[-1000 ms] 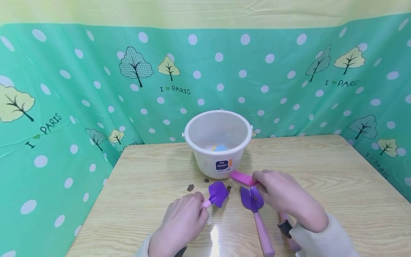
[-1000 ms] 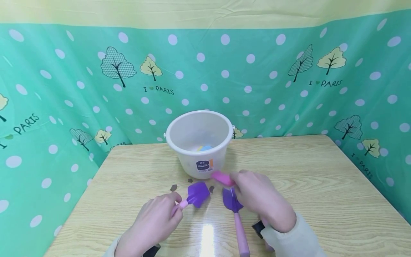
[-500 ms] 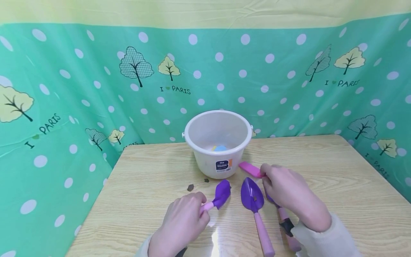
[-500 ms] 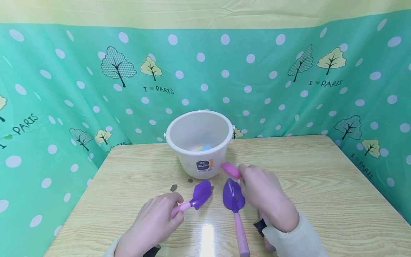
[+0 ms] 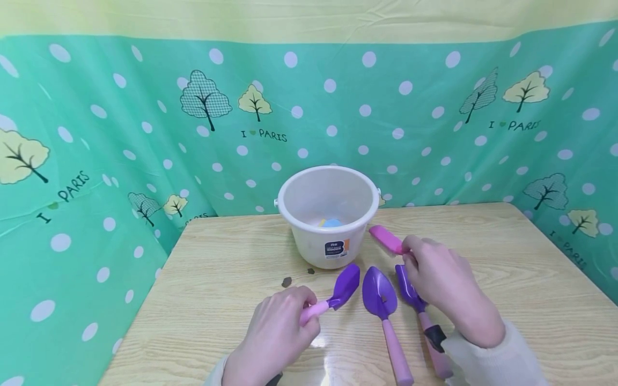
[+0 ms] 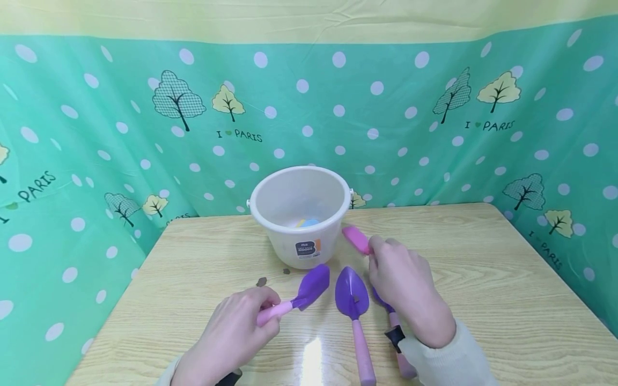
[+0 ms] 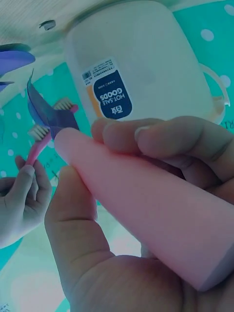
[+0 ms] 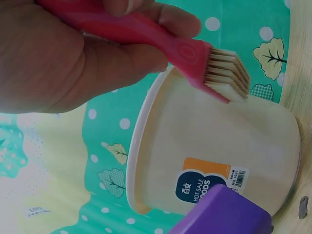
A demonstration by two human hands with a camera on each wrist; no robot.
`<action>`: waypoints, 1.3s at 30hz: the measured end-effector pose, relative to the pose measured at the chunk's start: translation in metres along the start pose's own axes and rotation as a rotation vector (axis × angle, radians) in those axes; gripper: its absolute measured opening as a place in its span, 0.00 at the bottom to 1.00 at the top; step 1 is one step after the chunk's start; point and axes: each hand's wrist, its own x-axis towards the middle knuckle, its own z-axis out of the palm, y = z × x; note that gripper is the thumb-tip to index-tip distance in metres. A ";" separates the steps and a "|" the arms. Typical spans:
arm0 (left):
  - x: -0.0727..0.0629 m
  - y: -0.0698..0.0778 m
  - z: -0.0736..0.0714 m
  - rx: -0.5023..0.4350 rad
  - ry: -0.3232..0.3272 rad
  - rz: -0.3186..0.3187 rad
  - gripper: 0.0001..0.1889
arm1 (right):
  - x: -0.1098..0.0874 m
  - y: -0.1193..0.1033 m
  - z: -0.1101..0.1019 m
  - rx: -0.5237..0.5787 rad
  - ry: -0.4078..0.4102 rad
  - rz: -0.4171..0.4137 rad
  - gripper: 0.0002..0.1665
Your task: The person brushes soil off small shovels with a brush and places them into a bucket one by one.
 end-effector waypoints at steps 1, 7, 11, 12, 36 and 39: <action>0.000 0.000 0.000 -0.003 0.007 0.001 0.10 | 0.000 0.000 0.000 0.001 0.008 0.005 0.09; -0.001 0.002 0.001 -0.007 0.063 0.020 0.11 | 0.000 0.003 -0.002 0.011 0.069 0.028 0.09; -0.001 0.002 0.001 -0.020 0.096 0.035 0.10 | 0.000 0.004 -0.002 0.007 0.106 0.022 0.09; -0.001 0.003 0.001 -0.026 0.109 0.041 0.10 | 0.000 0.004 -0.002 0.004 0.117 0.018 0.09; 0.005 0.000 -0.003 -0.166 0.520 0.263 0.14 | 0.001 0.007 0.000 0.008 0.236 0.011 0.09; 0.010 -0.001 -0.005 -0.177 0.537 0.265 0.12 | 0.001 0.008 -0.002 0.014 0.242 0.010 0.09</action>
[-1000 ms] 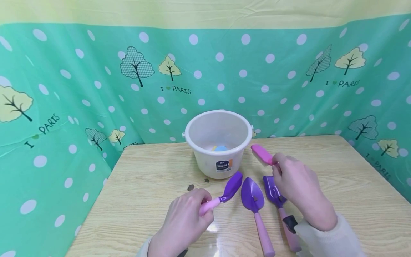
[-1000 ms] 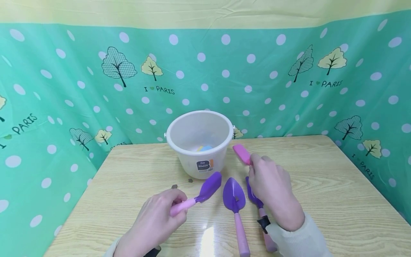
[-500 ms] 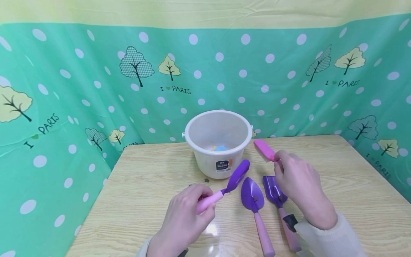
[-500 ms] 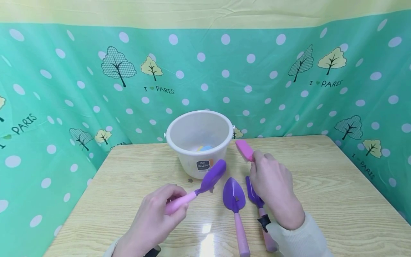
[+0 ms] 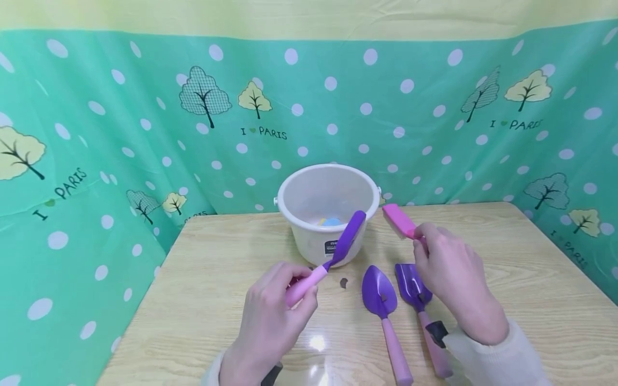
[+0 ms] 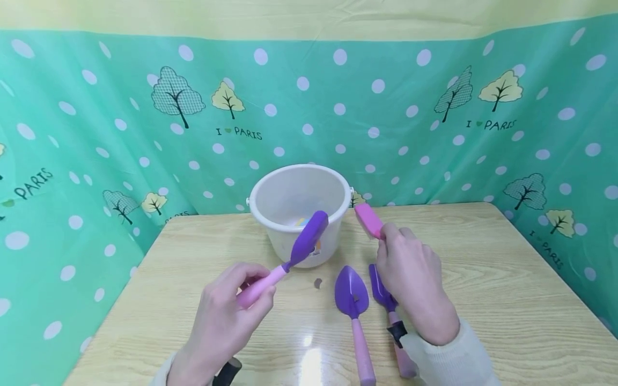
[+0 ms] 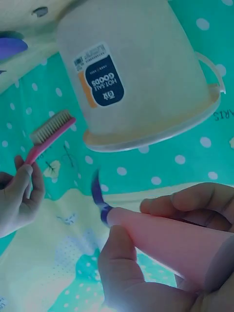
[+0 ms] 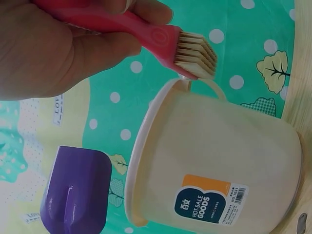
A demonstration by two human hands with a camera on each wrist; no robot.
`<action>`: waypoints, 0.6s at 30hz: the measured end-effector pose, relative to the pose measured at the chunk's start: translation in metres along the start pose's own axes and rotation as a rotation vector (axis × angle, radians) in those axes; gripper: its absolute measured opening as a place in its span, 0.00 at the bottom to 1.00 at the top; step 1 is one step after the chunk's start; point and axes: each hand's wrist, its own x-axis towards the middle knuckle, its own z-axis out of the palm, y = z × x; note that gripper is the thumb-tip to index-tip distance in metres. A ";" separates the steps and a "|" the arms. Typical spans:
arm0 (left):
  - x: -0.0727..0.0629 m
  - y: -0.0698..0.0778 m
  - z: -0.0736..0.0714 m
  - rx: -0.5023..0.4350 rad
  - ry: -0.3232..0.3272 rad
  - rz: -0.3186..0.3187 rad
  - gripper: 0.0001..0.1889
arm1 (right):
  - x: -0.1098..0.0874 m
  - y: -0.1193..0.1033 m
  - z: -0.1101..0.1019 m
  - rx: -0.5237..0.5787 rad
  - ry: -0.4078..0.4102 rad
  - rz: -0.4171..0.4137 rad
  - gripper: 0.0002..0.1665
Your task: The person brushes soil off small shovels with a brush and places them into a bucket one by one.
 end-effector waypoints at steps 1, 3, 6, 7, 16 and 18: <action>0.002 -0.001 0.000 -0.002 0.004 -0.002 0.11 | 0.000 0.000 -0.001 0.001 0.000 0.003 0.09; 0.006 -0.003 -0.001 -0.002 0.006 -0.014 0.11 | 0.001 0.001 -0.002 0.005 -0.005 0.008 0.09; 0.012 -0.008 -0.001 0.020 0.011 -0.031 0.12 | 0.002 0.001 -0.003 0.004 -0.016 0.014 0.09; 0.015 -0.010 -0.001 0.031 0.012 -0.035 0.12 | 0.002 0.001 -0.003 0.005 -0.020 0.015 0.09; 0.041 -0.017 0.004 0.226 -0.036 -0.005 0.12 | 0.004 0.002 -0.003 0.009 -0.020 0.021 0.09; 0.048 -0.017 0.004 0.256 -0.056 0.011 0.11 | 0.004 0.002 -0.003 0.009 -0.019 0.021 0.08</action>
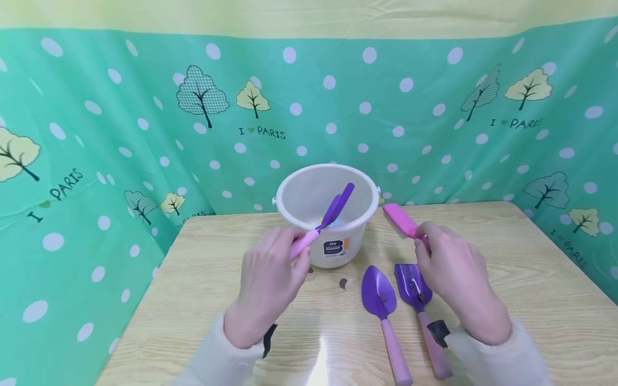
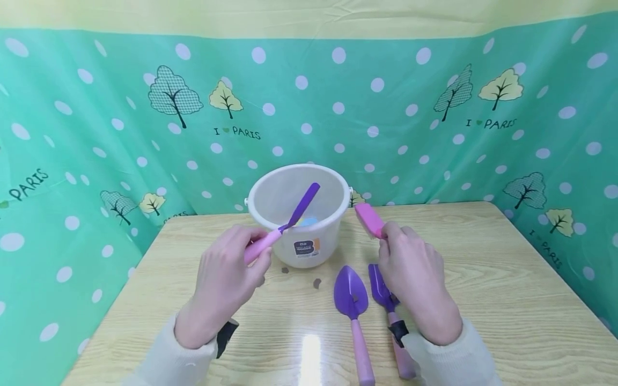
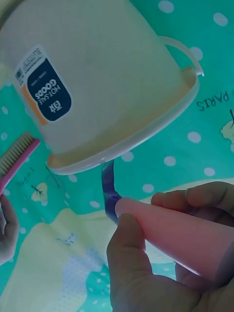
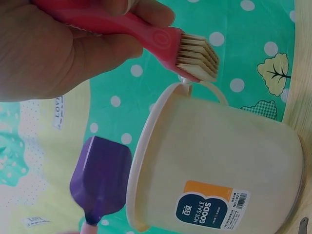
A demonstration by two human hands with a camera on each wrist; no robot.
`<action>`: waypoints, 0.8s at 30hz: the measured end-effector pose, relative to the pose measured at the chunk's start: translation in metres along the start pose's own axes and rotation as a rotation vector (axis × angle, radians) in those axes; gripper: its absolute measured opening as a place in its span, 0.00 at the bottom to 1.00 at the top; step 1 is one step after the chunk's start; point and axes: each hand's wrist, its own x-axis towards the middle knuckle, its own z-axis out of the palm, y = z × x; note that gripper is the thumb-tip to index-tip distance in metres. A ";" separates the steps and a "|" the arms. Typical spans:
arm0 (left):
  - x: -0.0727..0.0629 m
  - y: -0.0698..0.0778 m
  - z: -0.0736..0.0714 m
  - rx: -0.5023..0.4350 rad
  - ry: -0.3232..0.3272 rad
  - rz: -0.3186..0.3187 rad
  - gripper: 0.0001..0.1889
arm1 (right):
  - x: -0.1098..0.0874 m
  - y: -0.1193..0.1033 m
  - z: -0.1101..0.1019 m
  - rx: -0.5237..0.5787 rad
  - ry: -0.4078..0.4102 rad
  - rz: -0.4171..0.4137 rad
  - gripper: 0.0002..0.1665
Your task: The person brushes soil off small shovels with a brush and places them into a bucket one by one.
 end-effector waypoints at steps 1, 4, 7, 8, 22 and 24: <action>0.004 0.000 0.000 0.013 -0.014 0.004 0.11 | 0.000 0.000 0.000 0.000 0.001 -0.002 0.08; 0.015 -0.002 0.001 0.046 -0.055 0.013 0.10 | 0.000 0.000 0.000 0.000 0.001 -0.007 0.08; 0.025 -0.005 0.003 0.056 -0.114 -0.004 0.09 | 0.000 0.000 0.000 0.001 -0.009 -0.007 0.09; 0.029 -0.006 0.005 0.060 -0.128 -0.011 0.09 | 0.000 0.000 0.001 0.002 -0.011 -0.007 0.09; 0.072 -0.017 0.028 0.115 -0.397 -0.109 0.12 | 0.000 -0.003 0.000 0.001 -0.057 0.011 0.09; 0.079 -0.018 0.031 0.123 -0.442 -0.122 0.11 | -0.001 -0.003 0.000 -0.005 -0.046 0.001 0.09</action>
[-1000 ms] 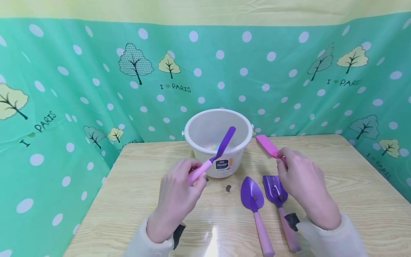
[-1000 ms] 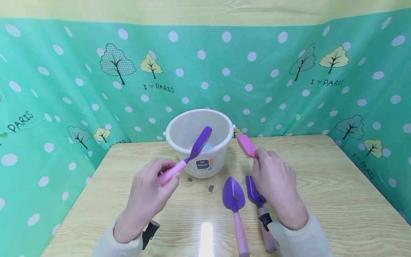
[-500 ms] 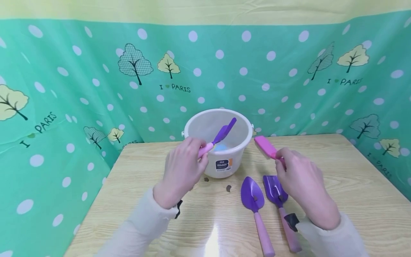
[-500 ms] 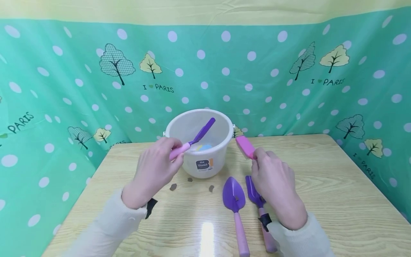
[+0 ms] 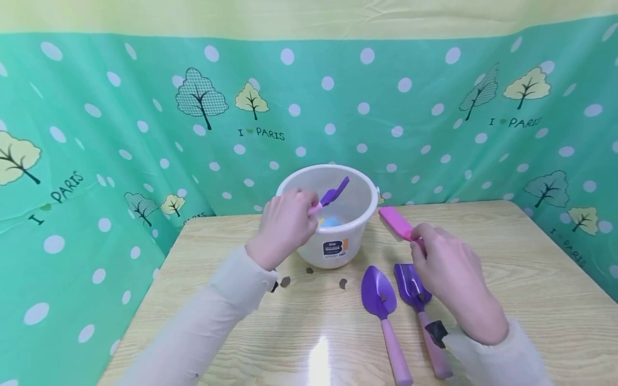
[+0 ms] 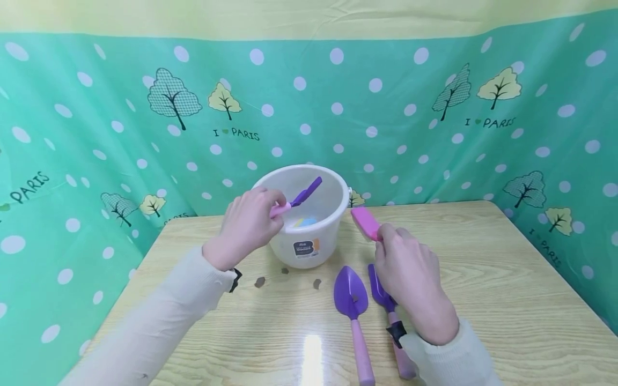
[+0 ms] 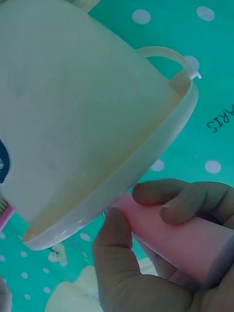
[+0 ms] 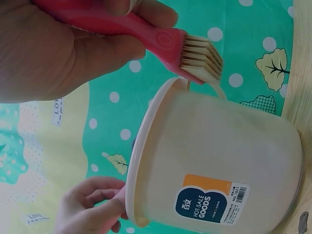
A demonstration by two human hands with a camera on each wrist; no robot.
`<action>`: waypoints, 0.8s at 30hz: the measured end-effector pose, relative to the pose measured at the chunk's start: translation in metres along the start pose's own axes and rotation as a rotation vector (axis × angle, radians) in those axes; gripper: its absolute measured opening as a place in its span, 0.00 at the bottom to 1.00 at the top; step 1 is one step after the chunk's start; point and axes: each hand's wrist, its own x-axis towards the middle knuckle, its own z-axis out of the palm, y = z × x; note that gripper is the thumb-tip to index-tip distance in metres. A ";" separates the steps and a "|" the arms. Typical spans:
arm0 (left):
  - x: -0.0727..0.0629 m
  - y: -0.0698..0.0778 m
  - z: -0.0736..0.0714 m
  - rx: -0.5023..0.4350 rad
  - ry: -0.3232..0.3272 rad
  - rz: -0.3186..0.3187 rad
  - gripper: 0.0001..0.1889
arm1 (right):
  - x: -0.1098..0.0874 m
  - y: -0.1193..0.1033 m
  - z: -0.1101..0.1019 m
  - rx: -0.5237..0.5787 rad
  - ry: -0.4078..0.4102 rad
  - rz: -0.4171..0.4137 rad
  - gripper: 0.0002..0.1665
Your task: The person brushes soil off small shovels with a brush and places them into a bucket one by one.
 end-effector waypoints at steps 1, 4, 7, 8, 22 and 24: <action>0.004 -0.001 0.000 0.005 -0.024 -0.005 0.11 | 0.000 0.000 0.001 0.000 0.003 -0.004 0.09; 0.014 -0.002 0.001 0.019 -0.104 -0.013 0.09 | -0.001 0.000 0.002 -0.001 0.014 -0.013 0.08; 0.024 -0.004 0.004 0.040 -0.178 -0.030 0.07 | -0.001 -0.001 0.002 0.002 0.010 -0.011 0.08; 0.027 -0.004 0.005 0.049 -0.197 -0.037 0.07 | -0.001 -0.001 0.002 0.002 0.008 -0.010 0.08; 0.052 -0.002 0.016 0.066 -0.358 -0.077 0.07 | -0.001 -0.002 0.003 0.002 -0.026 0.010 0.08; 0.054 -0.001 0.018 0.054 -0.374 -0.089 0.07 | -0.001 -0.002 0.003 0.001 -0.033 0.012 0.08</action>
